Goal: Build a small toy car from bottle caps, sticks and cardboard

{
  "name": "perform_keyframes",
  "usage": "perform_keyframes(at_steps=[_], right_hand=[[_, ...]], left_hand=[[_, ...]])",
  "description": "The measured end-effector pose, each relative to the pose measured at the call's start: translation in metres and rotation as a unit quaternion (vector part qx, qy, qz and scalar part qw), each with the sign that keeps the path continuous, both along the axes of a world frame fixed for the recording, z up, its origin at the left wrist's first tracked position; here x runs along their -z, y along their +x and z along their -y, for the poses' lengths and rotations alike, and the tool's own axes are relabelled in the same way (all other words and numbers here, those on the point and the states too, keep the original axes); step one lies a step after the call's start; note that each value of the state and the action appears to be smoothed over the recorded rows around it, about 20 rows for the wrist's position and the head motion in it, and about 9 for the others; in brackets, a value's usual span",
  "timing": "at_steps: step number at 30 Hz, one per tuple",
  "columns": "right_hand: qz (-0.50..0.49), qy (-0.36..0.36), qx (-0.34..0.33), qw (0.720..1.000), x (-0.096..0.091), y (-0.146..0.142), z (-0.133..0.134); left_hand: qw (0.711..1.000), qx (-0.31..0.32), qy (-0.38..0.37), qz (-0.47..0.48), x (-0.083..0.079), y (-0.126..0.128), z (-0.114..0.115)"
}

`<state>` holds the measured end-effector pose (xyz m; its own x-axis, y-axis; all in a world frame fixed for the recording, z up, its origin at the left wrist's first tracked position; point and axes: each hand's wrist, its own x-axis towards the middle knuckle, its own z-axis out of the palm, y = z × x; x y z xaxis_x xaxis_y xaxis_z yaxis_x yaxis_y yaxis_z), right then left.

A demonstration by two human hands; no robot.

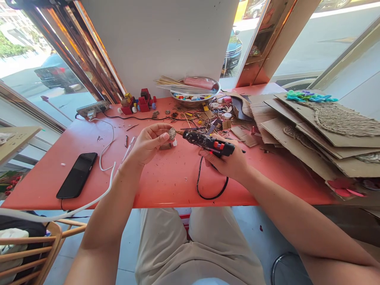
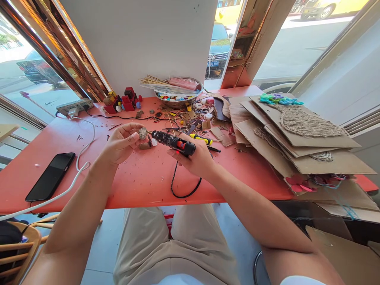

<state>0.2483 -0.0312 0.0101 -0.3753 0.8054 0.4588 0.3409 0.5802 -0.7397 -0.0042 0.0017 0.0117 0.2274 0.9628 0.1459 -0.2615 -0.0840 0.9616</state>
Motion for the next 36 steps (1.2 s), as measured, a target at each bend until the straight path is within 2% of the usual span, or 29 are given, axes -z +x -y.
perform_keyframes(at_steps=[5, 8, 10, 12, 14, 17, 19, 22, 29, 36], right_hand=[[0.062, 0.111, 0.037, 0.991, 0.008, 0.003, -0.002], [0.067, 0.112, 0.018, 0.991, 0.008, 0.004, -0.003], [0.053, 0.082, -0.003, 0.995, 0.006, 0.005, -0.004], [0.034, 0.042, -0.015, 0.998, 0.004, 0.005, -0.005], [0.011, 0.001, -0.014, 1.000, 0.003, 0.006, -0.007], [-0.027, -0.046, -0.005, 0.999, 0.002, 0.007, -0.009], [-0.048, -0.064, -0.003, 0.997, 0.000, 0.006, -0.009], [-0.068, -0.076, -0.004, 0.995, -0.003, 0.006, -0.007], [-0.081, -0.078, 0.001, 0.994, -0.002, 0.005, -0.006], [-0.088, -0.074, -0.009, 0.993, -0.001, 0.005, -0.006]], left_hand=[[0.998, -0.027, 0.031, -0.038, 0.003, 0.000, -0.001], [0.990, -0.055, 0.077, -0.103, -0.001, -0.006, -0.001], [0.971, -0.079, 0.123, -0.190, -0.006, -0.013, 0.000], [0.927, -0.101, 0.175, -0.315, -0.011, -0.020, 0.000], [0.866, -0.111, 0.211, -0.440, -0.013, -0.025, -0.001], [0.788, -0.099, 0.229, -0.563, -0.010, -0.027, -0.003], [0.754, -0.087, 0.231, -0.609, -0.007, -0.026, -0.003], [0.717, -0.070, 0.238, -0.652, -0.003, -0.024, -0.003], [0.680, -0.039, 0.249, -0.689, -0.002, -0.018, -0.003], [0.674, -0.011, 0.259, -0.692, 0.002, -0.016, -0.009]])
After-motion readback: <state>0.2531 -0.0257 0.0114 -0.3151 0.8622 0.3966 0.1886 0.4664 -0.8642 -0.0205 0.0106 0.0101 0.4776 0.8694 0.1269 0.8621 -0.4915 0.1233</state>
